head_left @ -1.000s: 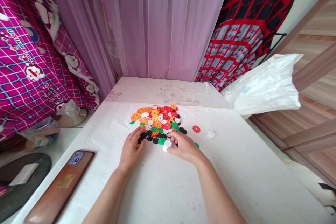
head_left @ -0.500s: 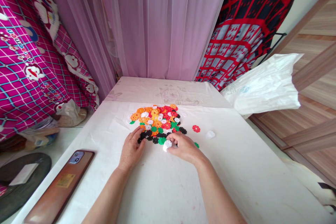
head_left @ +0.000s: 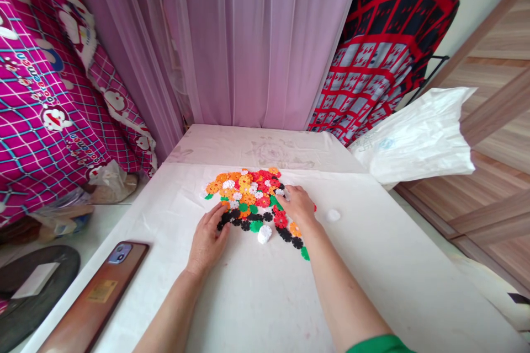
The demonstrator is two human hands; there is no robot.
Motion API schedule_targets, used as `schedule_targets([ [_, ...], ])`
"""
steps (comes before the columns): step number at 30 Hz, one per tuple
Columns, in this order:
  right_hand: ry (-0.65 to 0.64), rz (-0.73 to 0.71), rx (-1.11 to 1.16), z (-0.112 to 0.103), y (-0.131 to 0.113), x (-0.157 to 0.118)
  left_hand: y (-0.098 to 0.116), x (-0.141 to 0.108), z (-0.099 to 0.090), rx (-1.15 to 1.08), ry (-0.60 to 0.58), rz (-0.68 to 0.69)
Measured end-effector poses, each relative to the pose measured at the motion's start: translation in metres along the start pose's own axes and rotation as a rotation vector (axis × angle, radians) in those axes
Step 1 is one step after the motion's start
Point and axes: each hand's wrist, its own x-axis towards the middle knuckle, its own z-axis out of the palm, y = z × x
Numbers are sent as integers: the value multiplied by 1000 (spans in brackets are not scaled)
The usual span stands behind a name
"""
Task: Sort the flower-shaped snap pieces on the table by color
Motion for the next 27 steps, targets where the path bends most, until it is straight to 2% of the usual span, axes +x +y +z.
schedule_targets([
  [4, -79, 5, -55, 2, -3, 3, -1, 0, 1, -3, 13, 7],
  [8, -50, 24, 14, -7, -3, -5, -1, 0, 2, -2, 18, 9],
  [11, -31, -10, 206, -16, -1, -25, -1, 0, 1, 3, 17, 14],
  [15, -149, -169, 437, -25, -6, -63, -1, 0, 2, 8, 11, 20],
  [19, -217, -259, 408, -29, -16, -84, -2, 0, 3, -1, 10, 26],
  [27, -227, -261, 309, -30, -19, -84, -3, 0, 4, -7, 32, 25],
])
